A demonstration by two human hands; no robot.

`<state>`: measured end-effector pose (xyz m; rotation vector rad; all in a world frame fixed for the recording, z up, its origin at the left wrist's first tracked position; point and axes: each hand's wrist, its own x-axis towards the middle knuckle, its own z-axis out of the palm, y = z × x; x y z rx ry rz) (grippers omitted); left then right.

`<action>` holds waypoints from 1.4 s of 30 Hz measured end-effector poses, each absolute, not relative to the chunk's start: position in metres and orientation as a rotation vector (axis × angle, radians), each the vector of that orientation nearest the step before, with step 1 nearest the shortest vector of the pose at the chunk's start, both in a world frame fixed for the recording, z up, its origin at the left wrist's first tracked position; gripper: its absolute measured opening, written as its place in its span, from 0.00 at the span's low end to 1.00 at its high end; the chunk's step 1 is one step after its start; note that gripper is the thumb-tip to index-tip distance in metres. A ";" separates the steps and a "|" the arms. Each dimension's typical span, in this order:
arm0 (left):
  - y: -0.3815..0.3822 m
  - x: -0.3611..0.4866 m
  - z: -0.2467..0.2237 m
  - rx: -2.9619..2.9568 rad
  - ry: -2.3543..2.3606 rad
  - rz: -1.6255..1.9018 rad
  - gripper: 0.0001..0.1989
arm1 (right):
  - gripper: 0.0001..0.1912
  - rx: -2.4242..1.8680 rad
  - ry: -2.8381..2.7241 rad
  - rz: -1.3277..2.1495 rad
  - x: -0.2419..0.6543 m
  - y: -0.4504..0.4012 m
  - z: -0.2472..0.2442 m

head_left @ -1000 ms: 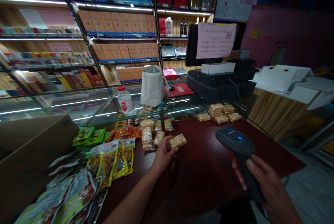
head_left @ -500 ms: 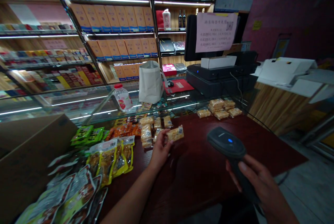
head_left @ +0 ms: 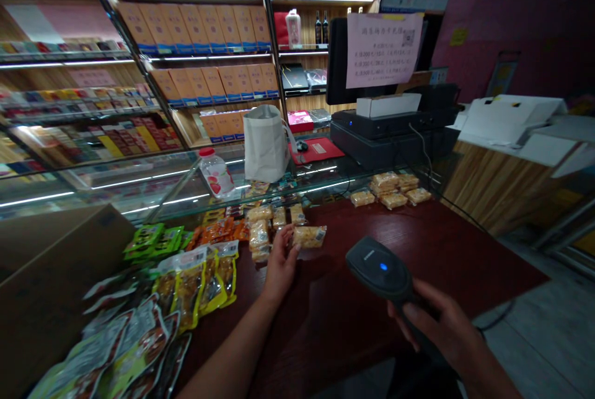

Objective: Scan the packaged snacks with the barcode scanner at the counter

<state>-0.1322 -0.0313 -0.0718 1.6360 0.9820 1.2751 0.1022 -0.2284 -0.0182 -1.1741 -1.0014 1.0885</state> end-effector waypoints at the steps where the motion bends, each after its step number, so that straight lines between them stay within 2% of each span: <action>1: -0.031 -0.132 -0.072 1.631 0.988 1.280 0.23 | 0.18 -1.184 -1.001 1.087 0.102 -0.229 -0.019; 14: -0.034 -0.131 -0.070 1.620 0.966 1.313 0.23 | 0.19 -1.175 -0.996 1.118 0.104 -0.230 -0.019; 21: -0.034 -0.115 -0.079 1.347 0.846 1.205 0.33 | 0.21 -1.110 -0.942 1.122 0.122 -0.229 -0.020; 24: -0.029 -0.090 -0.082 1.210 0.830 1.082 0.32 | 0.18 -1.168 -0.864 1.031 0.138 -0.232 -0.020; 29: -0.002 -0.021 -0.078 1.143 0.943 0.893 0.21 | 0.18 -1.173 -0.731 0.902 0.161 -0.239 -0.019; 32: 0.020 0.024 -0.076 1.168 1.012 0.852 0.18 | 0.20 -1.165 -0.716 0.884 0.167 -0.244 -0.016; 37: 0.051 0.080 -0.080 1.205 1.157 0.787 0.19 | 0.19 -1.204 -0.671 0.863 0.172 -0.255 -0.018; 42: 0.067 0.100 -0.088 1.269 1.271 0.729 0.22 | 0.18 -1.226 -0.667 0.840 0.179 -0.264 -0.022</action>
